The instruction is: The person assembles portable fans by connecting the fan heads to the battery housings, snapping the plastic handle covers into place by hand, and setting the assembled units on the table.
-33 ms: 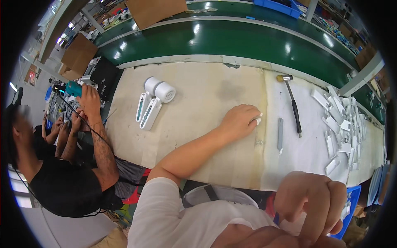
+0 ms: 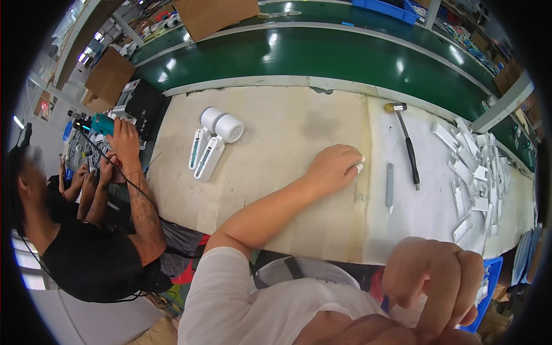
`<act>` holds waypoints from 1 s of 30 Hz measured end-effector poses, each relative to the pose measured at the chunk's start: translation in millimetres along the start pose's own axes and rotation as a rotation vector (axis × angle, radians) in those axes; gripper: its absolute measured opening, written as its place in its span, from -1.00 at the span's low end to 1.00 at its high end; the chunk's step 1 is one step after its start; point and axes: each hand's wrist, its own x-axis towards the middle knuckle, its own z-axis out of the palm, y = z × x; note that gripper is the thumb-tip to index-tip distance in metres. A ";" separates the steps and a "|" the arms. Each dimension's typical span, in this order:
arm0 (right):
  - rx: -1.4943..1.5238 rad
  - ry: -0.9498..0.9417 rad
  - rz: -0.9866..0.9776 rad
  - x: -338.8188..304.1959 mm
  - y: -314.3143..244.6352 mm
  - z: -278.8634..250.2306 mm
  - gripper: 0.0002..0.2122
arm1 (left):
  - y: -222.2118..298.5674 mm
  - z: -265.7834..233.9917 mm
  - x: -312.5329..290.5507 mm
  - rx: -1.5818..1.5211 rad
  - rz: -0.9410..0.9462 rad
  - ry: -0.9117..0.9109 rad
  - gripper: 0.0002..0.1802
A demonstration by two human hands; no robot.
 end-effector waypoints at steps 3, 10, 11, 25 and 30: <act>-0.069 0.030 0.033 -0.6 -0.4 3.4 -0.90 | -2.8 1.0 1.2 -0.009 0.031 0.018 -0.78; -0.046 0.179 0.007 -7.9 3.5 15.3 -0.89 | -5.9 5.0 0.7 -0.022 0.034 0.001 -0.81; 0.052 0.114 -0.021 -6.7 4.3 11.2 -0.88 | -6.4 5.7 2.9 -0.016 0.035 0.007 -0.81; -1.153 0.527 0.284 -26.0 19.9 -78.9 -0.88 | -15.6 14.8 8.8 -0.005 0.023 -0.106 -0.81; -1.851 -0.249 0.439 -39.4 91.8 -108.0 -0.76 | -33.0 19.7 -7.2 0.036 0.245 0.032 -0.80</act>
